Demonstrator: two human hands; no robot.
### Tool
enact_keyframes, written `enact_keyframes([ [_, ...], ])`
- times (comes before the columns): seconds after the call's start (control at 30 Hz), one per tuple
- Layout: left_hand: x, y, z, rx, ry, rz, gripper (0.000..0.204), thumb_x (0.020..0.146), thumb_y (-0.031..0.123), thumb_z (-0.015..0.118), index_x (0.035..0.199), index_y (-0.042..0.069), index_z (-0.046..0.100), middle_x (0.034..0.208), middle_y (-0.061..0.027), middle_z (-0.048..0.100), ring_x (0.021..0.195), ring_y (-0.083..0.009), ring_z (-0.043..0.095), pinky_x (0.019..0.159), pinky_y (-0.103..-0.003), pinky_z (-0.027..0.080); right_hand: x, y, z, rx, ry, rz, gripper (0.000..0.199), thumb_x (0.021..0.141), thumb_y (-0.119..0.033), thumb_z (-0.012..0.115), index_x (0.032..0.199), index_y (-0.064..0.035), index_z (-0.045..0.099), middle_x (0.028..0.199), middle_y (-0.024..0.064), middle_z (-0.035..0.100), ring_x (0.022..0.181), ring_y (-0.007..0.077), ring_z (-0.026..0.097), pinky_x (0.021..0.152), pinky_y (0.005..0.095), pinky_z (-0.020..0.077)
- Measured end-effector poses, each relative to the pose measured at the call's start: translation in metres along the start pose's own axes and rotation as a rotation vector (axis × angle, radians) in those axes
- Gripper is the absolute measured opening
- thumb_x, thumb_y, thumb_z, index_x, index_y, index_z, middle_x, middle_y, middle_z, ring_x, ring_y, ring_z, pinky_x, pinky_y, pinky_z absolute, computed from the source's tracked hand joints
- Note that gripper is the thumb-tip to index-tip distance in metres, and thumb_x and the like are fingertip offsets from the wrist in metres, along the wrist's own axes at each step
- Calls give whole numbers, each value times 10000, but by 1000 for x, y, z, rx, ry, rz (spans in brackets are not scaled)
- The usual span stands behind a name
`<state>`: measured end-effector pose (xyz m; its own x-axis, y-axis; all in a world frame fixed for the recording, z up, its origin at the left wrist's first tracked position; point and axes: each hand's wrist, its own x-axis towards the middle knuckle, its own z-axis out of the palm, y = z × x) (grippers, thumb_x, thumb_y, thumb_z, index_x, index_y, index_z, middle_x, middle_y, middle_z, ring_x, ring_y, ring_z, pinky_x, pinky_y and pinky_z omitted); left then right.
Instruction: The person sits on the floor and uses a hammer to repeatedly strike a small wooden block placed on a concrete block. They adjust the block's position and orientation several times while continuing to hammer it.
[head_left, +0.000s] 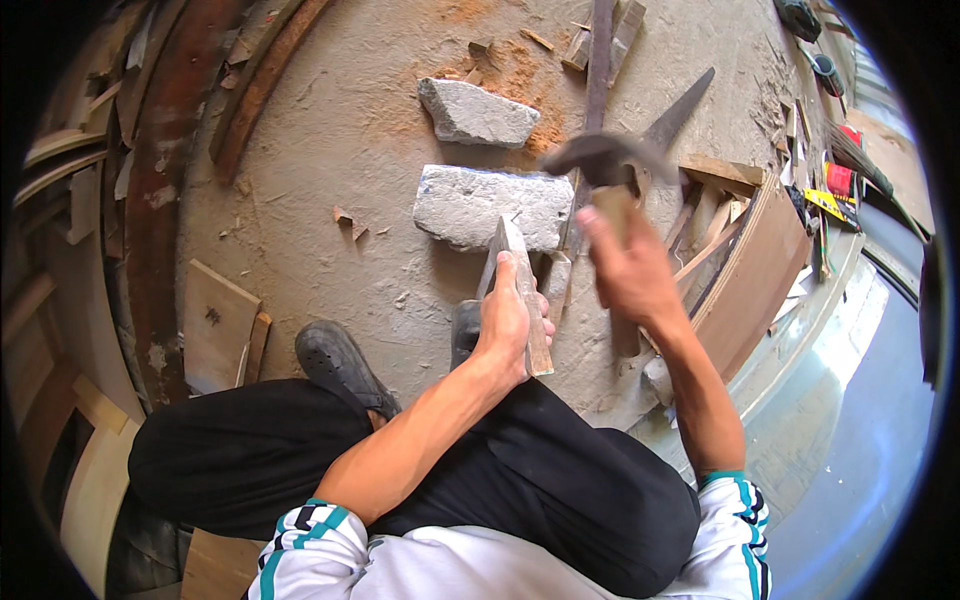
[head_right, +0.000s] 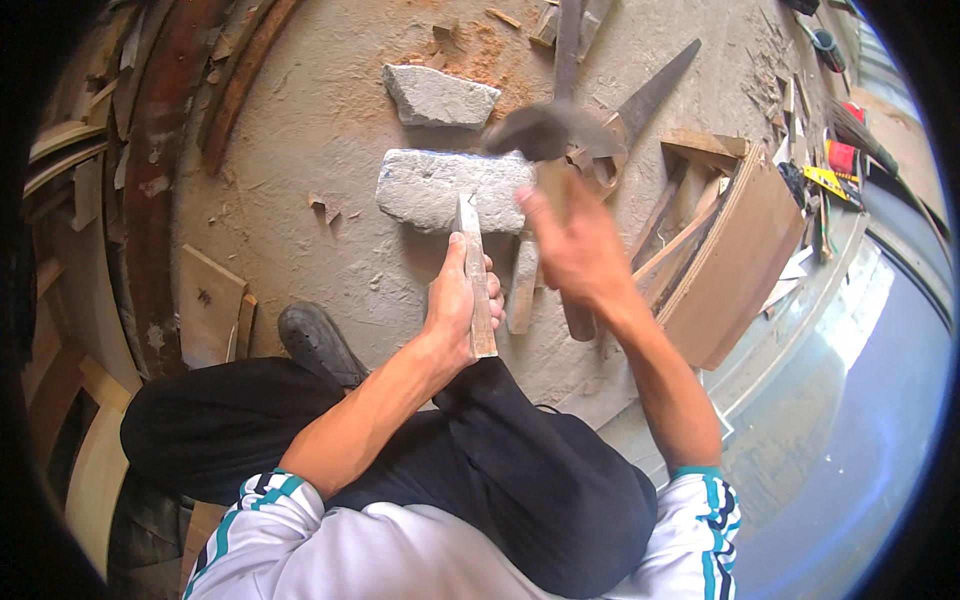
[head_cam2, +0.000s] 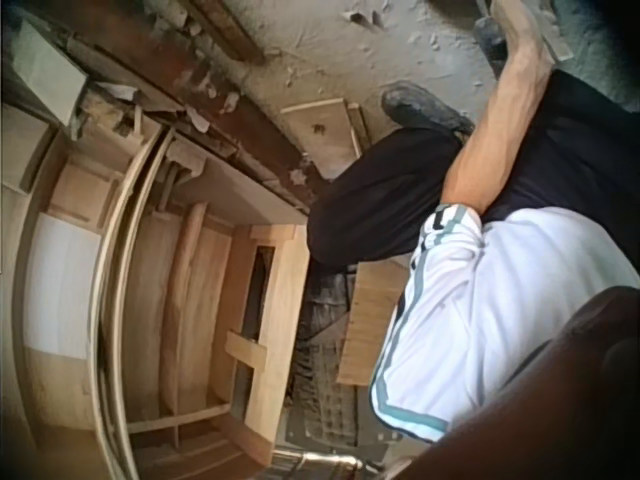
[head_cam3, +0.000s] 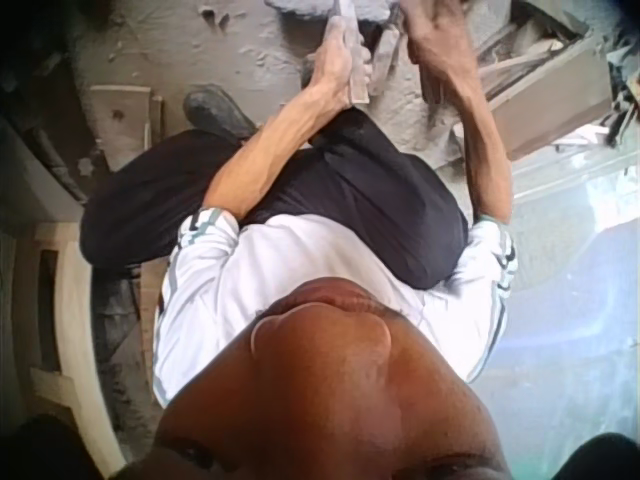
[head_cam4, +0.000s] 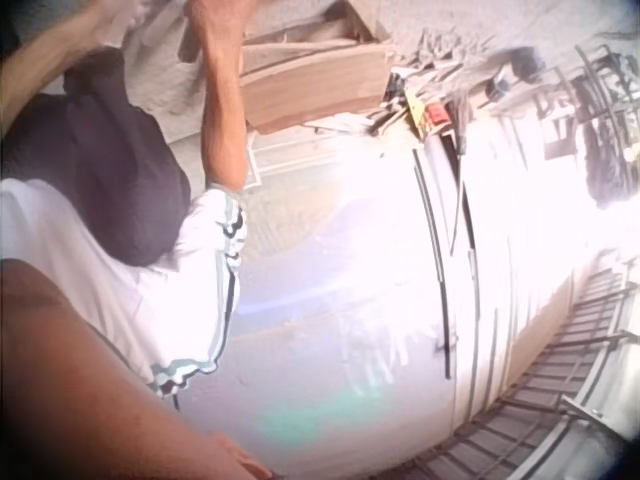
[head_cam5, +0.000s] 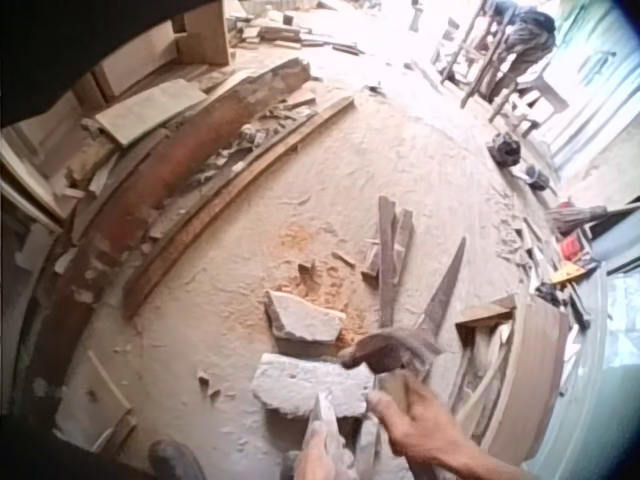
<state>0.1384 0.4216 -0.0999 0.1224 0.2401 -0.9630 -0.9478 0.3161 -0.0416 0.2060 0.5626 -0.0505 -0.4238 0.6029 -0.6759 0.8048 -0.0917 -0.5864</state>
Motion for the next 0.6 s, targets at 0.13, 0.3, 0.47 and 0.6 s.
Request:
enact_keyframes([
  [0.13,1,0,1,-7,5,-8,519,1005,640,342,936,142,472,640,6,429,475,-131,401,430,-288,346,6,-10,1,-66,-230,136,436,968,-400,603,1052,27,564,690,128,601,492,208,595,492,367,479],
  [0.3,0,1,0,-23,7,0,518,1004,640,346,935,143,476,644,8,438,481,-127,418,434,-284,365,-2,-35,-15,116,41,-5,401,978,-388,599,1053,4,557,672,64,566,473,130,525,434,305,420],
  [0.47,0,3,-1,-4,4,-23,523,999,645,353,942,143,488,649,7,444,487,-128,435,440,-289,385,-11,2,5,-20,53,-67,381,954,-364,635,1047,3,591,670,127,603,513,172,575,469,365,445],
  [0.6,-1,2,-3,18,5,-14,542,994,650,361,989,128,506,688,-2,469,492,-131,448,443,-291,390,-10,53,17,-307,56,-389,246,914,-229,697,1045,-31,636,751,125,630,579,287,600,583,386,486],
])
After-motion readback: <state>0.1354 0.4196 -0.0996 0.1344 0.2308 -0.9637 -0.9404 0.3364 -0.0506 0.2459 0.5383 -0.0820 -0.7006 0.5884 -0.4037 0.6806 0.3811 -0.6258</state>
